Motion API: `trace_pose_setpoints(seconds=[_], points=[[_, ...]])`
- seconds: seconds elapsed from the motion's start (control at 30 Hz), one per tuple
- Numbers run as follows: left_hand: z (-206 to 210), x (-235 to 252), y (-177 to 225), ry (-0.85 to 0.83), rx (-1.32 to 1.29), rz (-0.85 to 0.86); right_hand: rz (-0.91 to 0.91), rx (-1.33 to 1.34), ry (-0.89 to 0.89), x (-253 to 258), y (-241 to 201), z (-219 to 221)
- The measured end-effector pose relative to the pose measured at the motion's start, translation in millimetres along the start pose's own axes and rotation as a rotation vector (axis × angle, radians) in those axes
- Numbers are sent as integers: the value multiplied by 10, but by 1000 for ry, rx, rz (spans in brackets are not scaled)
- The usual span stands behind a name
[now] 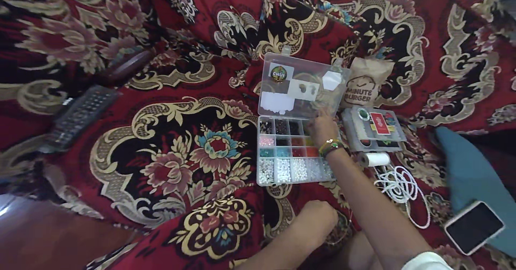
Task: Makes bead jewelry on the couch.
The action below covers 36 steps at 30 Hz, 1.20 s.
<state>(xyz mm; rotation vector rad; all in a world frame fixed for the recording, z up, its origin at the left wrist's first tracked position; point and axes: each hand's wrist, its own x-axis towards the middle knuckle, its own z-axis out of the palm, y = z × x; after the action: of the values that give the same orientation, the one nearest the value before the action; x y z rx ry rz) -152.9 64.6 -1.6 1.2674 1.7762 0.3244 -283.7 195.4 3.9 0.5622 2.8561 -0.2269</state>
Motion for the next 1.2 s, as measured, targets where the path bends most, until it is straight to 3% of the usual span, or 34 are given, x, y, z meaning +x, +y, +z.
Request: trace_pose_setpoints(seconds=[0.23, 0.67, 0.83, 0.97, 1.1, 1.2], points=[[127, 60, -116, 89, 77, 60, 18, 62, 10, -17, -17, 10], [37, 3, -43, 29, -12, 23, -9, 53, -18, -31, -15, -5], [268, 163, -221, 155, -21, 66, -111, 315, 97, -126, 174, -214], [369, 222, -284, 241, -54, 102, -190, 352, 110, -341, 274, -363], [-10, -40, -16, 25, -62, -1, -210, 269, -32, -468, 262, -397], [71, -43, -73, 106, -6, 78, -165, 182, -13, -408, 209, -349]])
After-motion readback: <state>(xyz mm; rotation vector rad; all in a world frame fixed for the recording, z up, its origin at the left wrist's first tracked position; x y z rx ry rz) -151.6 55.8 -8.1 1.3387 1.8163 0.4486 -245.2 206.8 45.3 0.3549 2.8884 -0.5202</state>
